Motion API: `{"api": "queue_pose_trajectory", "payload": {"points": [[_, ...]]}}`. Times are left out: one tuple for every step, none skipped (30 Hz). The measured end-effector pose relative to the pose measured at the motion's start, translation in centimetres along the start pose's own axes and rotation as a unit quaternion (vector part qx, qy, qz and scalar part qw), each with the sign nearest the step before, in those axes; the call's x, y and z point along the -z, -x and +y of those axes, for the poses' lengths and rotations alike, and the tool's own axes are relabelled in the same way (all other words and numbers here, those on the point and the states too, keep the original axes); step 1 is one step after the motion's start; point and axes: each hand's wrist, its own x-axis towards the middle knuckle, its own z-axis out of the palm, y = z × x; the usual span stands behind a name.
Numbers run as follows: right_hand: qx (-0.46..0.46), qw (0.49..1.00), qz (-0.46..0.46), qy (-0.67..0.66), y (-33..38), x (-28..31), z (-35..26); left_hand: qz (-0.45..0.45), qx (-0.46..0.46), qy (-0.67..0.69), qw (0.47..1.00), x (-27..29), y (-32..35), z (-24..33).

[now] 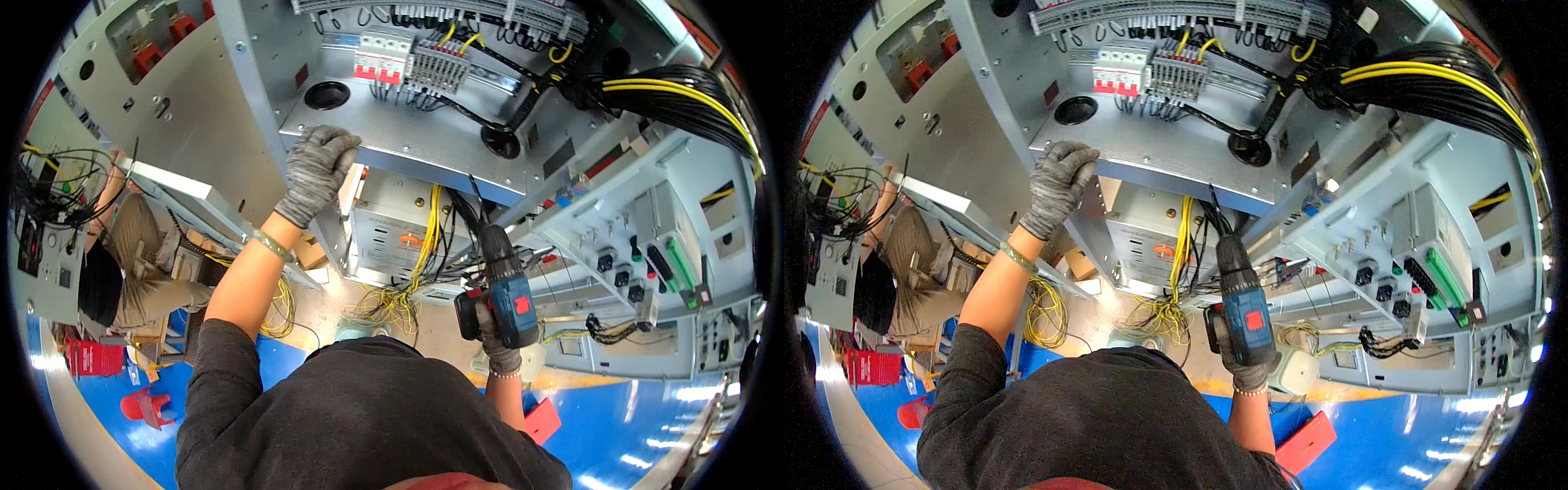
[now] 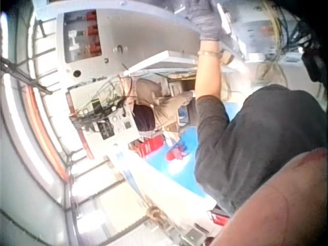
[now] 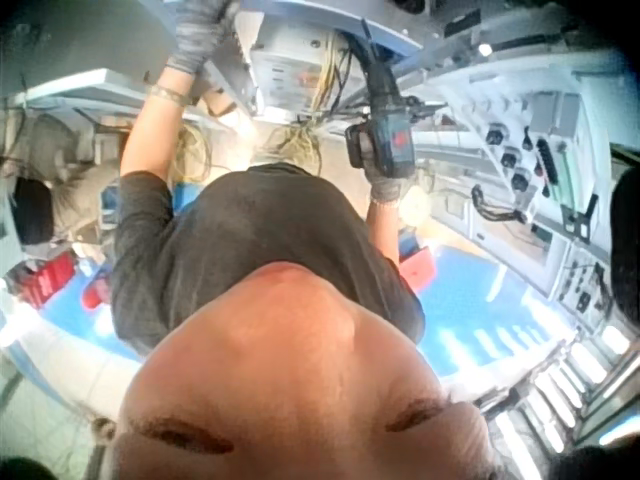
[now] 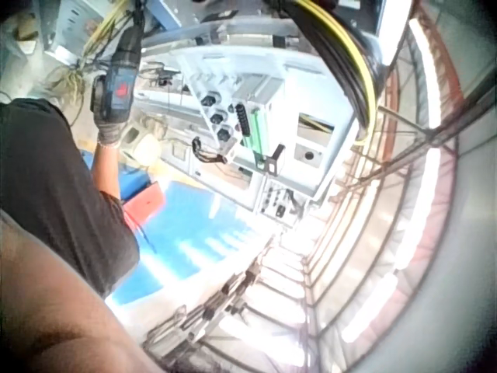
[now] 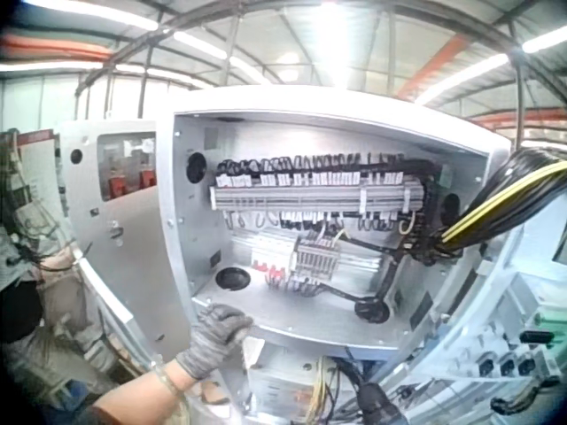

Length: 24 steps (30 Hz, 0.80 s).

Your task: The person works inside an open electrical cabinet, using a cordless drill to fasten components and organizing wires. They secure a metal panel and route black and yellow cables through the interior, then continue tightening connections and arranging wiring bundles.

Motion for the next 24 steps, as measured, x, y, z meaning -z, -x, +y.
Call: {"api": "queue_pose_trajectory", "payload": {"points": [[0.004,1.000,-0.002,0.010,0.3,0.0,0.3,0.004,0.009,0.016,1.000,0.8,0.6,-0.7],[-0.016,1.000,-0.009,-0.006,0.6,0.2,0.6,0.007,0.068,0.035,0.997,1.3,0.8,-1.5],[-0.039,0.999,-0.019,-0.022,1.0,0.5,0.5,0.007,0.129,0.055,0.990,1.9,1.4,-2.0],[-0.062,0.997,-0.028,-0.038,1.2,0.7,0.2,0.009,0.189,0.075,0.979,2.5,1.8,-2.6],[-0.053,0.997,-0.020,-0.056,1.1,0.8,-0.2,0.007,0.209,0.051,0.976,3.2,1.4,-3.3],[-0.062,0.996,-0.021,-0.065,1.3,0.8,-0.1,0.011,0.197,0.023,0.980,3.6,1.5,-4.3],[-0.070,0.995,-0.020,-0.071,1.5,0.9,0.2,0.017,0.184,-0.002,0.983,3.8,1.4,-5.1],[-0.079,0.994,-0.020,-0.077,1.7,0.9,0.6,0.021,0.171,-0.028,0.985,3.9,1.5,-5.7],[-0.083,0.993,-0.016,-0.082,2.0,0.8,1.0,0.002,0.169,-0.043,0.985,4.0,1.1,-5.6],[-0.076,0.993,-0.012,-0.086,2.1,0.5,1.3,-0.012,0.169,-0.045,0.985,4.1,0.9,-5.3],[-0.070,0.993,-0.008,-0.090,2.0,0.2,1.5,-0.027,0.168,-0.046,0.984,4.3,0.7,-5.1],[-0.066,0.994,-0.002,-0.091,2.3,0.1,1.5,-0.044,0.167,-0.042,0.984,4.4,0.6,-4.4],[-0.061,0.995,-0.007,-0.075,2.5,0.0,1.8,-0.047,0.171,0.000,0.984,4.4,0.4,-3.3],[-0.055,0.997,-0.012,-0.060,2.6,0.0,2.0,-0.057,0.168,0.031,0.984,4.0,0.9,-2.2],[-0.047,0.998,-0.020,-0.046,2.7,-0.1,2.3,-0.064,0.167,0.059,0.982,3.8,1.6,-1.2],[-0.030,0.999,-0.021,-0.031,2.8,-0.1,2.4,-0.072,0.165,0.087,0.980,3.4,2.3,-0.5],[-0.012,1.000,-0.021,-0.016,3.0,-0.1,2.6,-0.073,0.143,0.121,0.980,1.7,4.0,-0.3],[0.008,1.000,-0.026,-0.001,3.1,-0.1,2.5,-0.125,0.143,0.104,0.976,0.1,5.8,-0.3],[-0.027,0.999,-0.030,0.004,3.4,-0.1,2.5,-0.176,0.136,0.089,0.971,-2.1,6.9,-0.1],[-0.031,0.999,-0.034,0.011,3.6,-0.1,2.3,-0.214,0.167,0.128,0.954,-4.1,7.6,0.0],[-0.031,0.999,-0.038,0.016,3.7,-0.2,2.3,-0.226,0.149,0.094,0.958,-6.2,8.2,0.1],[-0.032,0.998,-0.039,0.025,3.7,-0.1,2.2,-0.240,0.175,0.109,0.949,-8.4,8.0,0.4],[-0.016,0.995,-0.048,0.082,3.8,0.0,2.3,-0.253,0.203,0.121,0.938,-10.3,7.6,0.7],[-0.016,0.994,-0.058,0.095,4.0,0.1,2.5,-0.265,0.228,0.135,0.927,-11.9,6.8,1.1]]}}
